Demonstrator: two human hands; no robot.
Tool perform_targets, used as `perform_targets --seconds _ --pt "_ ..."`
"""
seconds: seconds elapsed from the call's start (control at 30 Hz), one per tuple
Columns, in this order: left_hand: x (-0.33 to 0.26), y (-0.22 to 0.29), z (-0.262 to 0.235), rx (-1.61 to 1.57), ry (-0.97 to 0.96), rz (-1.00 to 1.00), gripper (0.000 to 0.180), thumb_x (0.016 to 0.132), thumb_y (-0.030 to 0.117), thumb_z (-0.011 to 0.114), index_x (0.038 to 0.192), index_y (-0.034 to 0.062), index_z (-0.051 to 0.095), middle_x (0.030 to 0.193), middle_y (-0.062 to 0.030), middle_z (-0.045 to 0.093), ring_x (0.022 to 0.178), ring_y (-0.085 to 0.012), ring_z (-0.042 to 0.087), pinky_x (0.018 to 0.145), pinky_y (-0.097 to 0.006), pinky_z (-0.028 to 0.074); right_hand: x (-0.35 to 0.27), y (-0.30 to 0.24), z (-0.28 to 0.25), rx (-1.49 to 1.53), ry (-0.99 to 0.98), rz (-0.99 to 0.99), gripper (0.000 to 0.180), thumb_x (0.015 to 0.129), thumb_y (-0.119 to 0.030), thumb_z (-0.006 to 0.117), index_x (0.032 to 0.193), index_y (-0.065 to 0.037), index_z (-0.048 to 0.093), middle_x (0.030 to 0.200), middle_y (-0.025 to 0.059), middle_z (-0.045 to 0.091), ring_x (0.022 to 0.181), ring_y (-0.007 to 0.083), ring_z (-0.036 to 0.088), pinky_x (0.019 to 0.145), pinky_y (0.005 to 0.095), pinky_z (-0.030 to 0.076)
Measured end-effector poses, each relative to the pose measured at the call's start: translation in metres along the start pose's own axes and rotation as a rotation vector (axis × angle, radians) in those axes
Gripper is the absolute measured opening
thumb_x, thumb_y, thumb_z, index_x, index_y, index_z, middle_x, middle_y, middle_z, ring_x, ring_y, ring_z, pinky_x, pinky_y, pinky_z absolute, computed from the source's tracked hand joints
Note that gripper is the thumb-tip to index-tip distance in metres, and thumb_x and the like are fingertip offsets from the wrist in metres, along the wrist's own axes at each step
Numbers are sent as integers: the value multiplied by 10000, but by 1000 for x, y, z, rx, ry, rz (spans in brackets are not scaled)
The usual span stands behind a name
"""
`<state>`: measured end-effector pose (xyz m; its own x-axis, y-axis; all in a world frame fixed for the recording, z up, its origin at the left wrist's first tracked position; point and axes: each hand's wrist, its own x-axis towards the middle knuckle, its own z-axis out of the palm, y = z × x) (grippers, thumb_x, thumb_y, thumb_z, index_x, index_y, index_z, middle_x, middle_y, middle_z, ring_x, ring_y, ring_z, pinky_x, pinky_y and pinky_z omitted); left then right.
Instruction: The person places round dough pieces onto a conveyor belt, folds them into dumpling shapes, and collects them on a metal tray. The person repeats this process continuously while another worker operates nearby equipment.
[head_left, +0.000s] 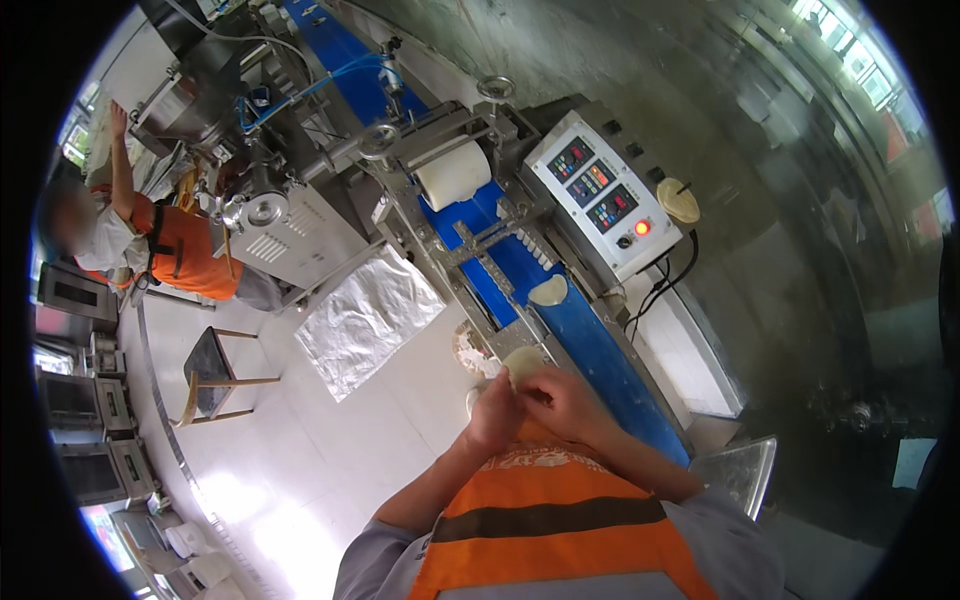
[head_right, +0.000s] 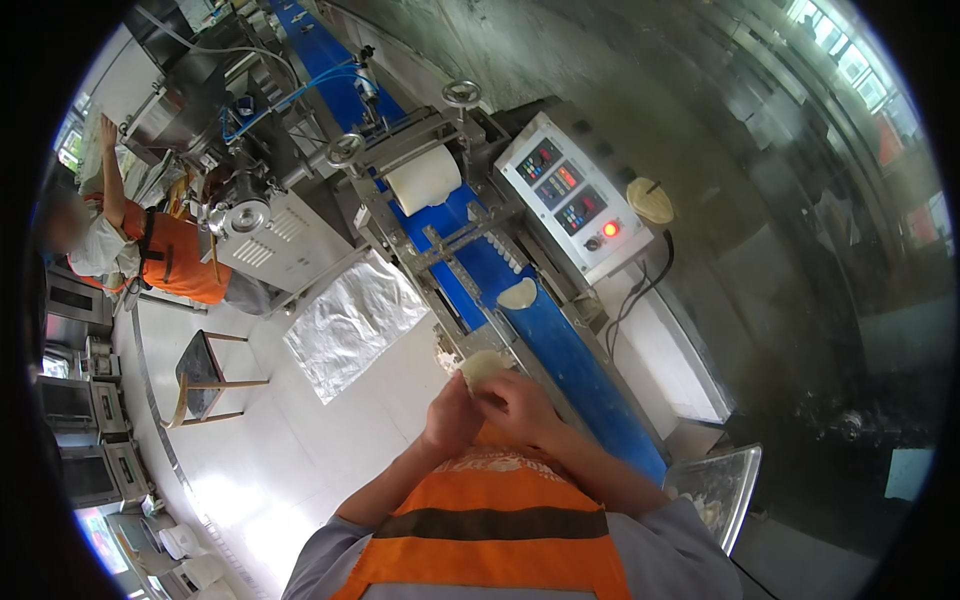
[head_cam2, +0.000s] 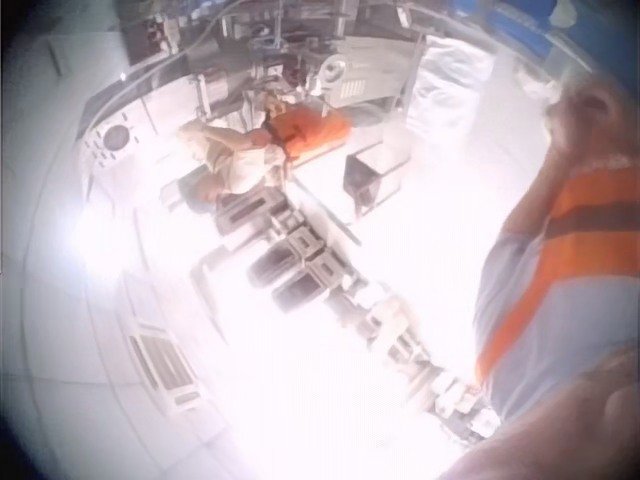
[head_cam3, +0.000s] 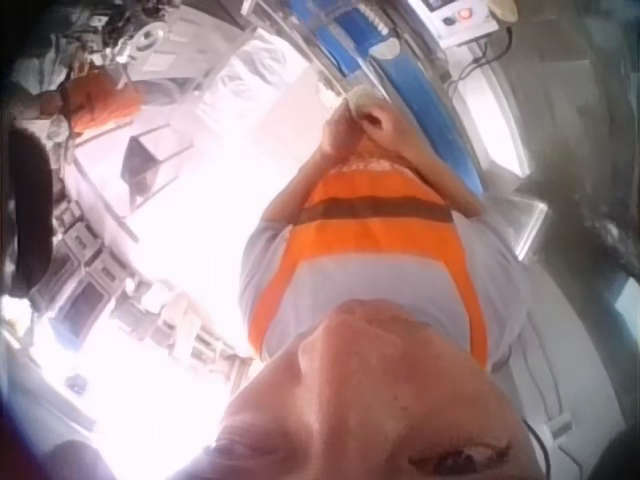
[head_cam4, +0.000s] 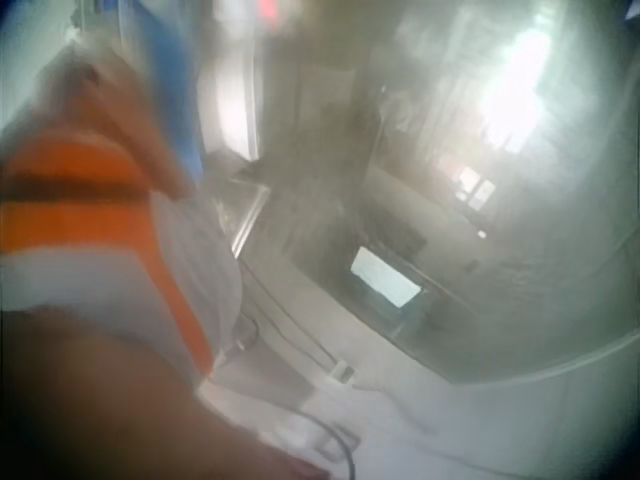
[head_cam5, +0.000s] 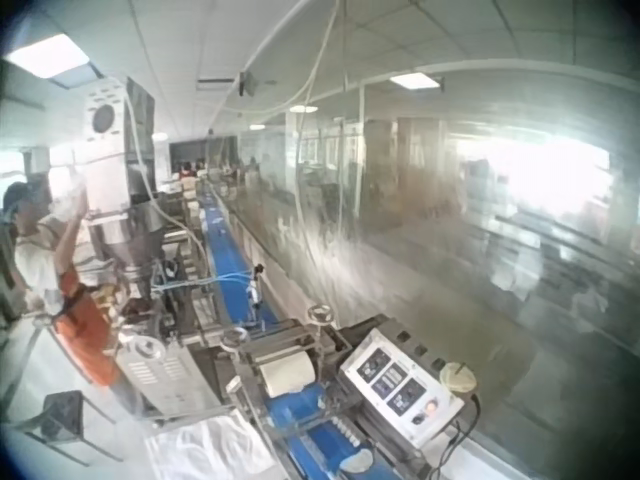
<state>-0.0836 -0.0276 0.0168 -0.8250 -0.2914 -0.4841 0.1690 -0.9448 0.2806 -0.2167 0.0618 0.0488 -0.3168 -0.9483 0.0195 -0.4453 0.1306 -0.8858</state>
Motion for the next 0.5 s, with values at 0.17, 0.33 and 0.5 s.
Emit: perform_targets --seconds 0.17,0.33,0.5 --pt "-7 8 1 -81 -115 -28 392 1058 179 411 1417 26 445 1270 -93 583 1157 -223 567 990 -338 445 -4 1 2 87 30 14 146 890 -114 709 989 -21 657 906 131 671 789 263 668 681 334 526" --pt "0 5 -5 604 -14 85 395 1008 121 539 1387 21 498 1190 -28 617 1018 -119 579 849 -272 475 -11 14 5 682 119 308 132 991 -130 603 1059 -19 621 916 58 656 796 122 623 684 271 501" --pt "-7 7 4 404 74 121 384 1018 125 494 1383 8 518 1183 -87 654 1014 -175 638 828 -308 513 -7 19 -3 996 139 480 163 1028 -166 506 1113 -37 558 980 60 635 814 142 625 694 278 507"
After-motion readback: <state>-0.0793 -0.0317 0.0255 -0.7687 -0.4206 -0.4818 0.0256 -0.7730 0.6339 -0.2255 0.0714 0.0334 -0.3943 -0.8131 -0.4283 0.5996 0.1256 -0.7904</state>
